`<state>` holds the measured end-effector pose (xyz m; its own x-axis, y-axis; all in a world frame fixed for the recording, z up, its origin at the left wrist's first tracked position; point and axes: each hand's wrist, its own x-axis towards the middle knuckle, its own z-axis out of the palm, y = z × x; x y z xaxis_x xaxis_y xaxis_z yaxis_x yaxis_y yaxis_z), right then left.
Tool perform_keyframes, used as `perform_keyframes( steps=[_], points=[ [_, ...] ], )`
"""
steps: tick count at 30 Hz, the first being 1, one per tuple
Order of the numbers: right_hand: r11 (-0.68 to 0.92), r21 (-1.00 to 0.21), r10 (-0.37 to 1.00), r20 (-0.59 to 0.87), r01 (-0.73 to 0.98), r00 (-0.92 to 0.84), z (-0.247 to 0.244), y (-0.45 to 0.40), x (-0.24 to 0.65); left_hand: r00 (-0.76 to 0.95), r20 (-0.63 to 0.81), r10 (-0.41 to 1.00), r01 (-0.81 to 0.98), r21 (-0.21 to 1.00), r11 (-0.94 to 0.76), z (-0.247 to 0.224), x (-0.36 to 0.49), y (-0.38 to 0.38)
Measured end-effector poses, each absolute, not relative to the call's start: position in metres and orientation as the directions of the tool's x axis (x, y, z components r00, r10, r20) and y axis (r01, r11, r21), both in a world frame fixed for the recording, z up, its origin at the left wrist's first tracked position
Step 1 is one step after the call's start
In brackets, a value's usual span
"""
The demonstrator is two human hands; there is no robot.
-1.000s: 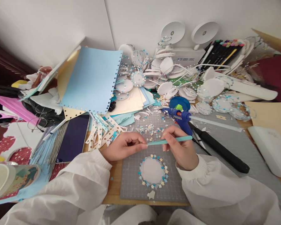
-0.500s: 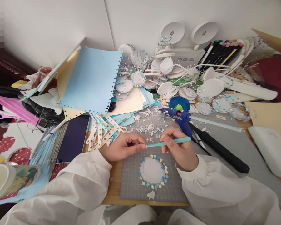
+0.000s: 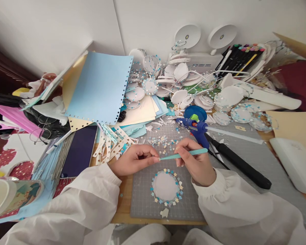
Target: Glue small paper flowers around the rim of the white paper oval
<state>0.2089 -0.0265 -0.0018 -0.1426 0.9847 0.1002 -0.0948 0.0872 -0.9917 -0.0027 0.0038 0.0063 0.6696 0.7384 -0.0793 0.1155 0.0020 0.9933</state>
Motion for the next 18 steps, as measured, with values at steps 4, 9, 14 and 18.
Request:
perform_keyframes(
  steps=[4, 9, 14, 18],
  points=[
    [0.075, -0.991, 0.986, 0.091, -0.113, -0.14, -0.0028, -0.0268, 0.2088, 0.668, -0.085, 0.739, 0.117, 0.993, 0.008, 0.0066, -0.0022, 0.0039],
    [0.064, -0.992, 0.986, 0.079, -0.111, -0.146, -0.0024, -0.0259, 0.2077, 0.672, -0.086, 0.735, 0.105, 0.994, 0.02, 0.0066, -0.0027, 0.003],
    [0.071, -0.991, 0.985, 0.087, -0.111, -0.15, -0.003, -0.0264, 0.2082, 0.67, -0.095, 0.737, 0.119, 0.993, 0.021, 0.0066, -0.0032, 0.003],
    [0.074, -0.992, 0.984, 0.09, -0.101, -0.157, -0.0024, -0.0269, 0.2089, 0.667, -0.106, 0.737, 0.127, 0.992, 0.028, 0.0078, -0.0027, 0.0036]
  ],
)
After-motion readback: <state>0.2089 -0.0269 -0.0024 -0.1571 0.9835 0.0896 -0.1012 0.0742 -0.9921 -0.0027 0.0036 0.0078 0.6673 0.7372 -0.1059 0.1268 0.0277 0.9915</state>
